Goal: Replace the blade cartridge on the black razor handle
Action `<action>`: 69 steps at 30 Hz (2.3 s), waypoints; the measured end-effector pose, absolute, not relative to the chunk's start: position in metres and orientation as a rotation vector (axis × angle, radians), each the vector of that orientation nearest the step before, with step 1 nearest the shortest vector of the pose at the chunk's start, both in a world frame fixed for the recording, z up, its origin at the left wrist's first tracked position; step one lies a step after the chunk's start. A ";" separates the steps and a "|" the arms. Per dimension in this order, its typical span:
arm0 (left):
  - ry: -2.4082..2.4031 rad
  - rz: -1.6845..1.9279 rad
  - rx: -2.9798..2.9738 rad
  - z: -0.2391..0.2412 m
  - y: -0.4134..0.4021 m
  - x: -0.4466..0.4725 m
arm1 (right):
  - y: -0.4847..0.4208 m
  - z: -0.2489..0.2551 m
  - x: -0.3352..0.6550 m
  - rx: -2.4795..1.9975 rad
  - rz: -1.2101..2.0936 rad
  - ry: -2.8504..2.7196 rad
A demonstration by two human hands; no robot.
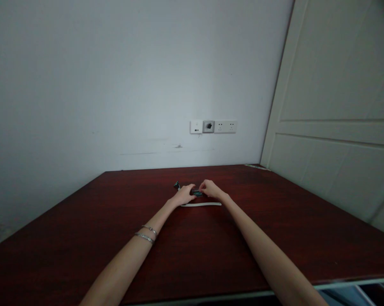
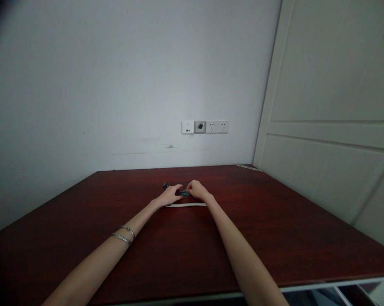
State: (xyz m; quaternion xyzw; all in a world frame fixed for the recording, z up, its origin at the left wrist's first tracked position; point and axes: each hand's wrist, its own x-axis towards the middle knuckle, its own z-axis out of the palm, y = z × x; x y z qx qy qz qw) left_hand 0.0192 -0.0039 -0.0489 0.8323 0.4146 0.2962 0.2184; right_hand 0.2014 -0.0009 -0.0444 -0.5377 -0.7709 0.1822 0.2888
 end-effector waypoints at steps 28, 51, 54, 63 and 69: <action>1.040 0.922 2.075 -0.029 0.007 0.011 | -0.034 0.004 0.186 -1.340 0.092 -2.294; 0.797 1.252 1.049 -0.015 -0.012 0.019 | -0.017 -0.013 0.173 -1.022 0.835 -1.509; 0.811 1.233 1.090 -0.018 -0.011 0.020 | -0.018 -0.013 0.175 -1.019 0.845 -1.465; 1.313 1.195 1.849 -0.031 -0.002 0.018 | -0.012 -0.021 0.205 -1.369 0.696 -1.673; 1.313 0.815 2.350 -0.040 -0.006 0.022 | -0.015 -0.028 0.209 -1.476 0.614 -1.943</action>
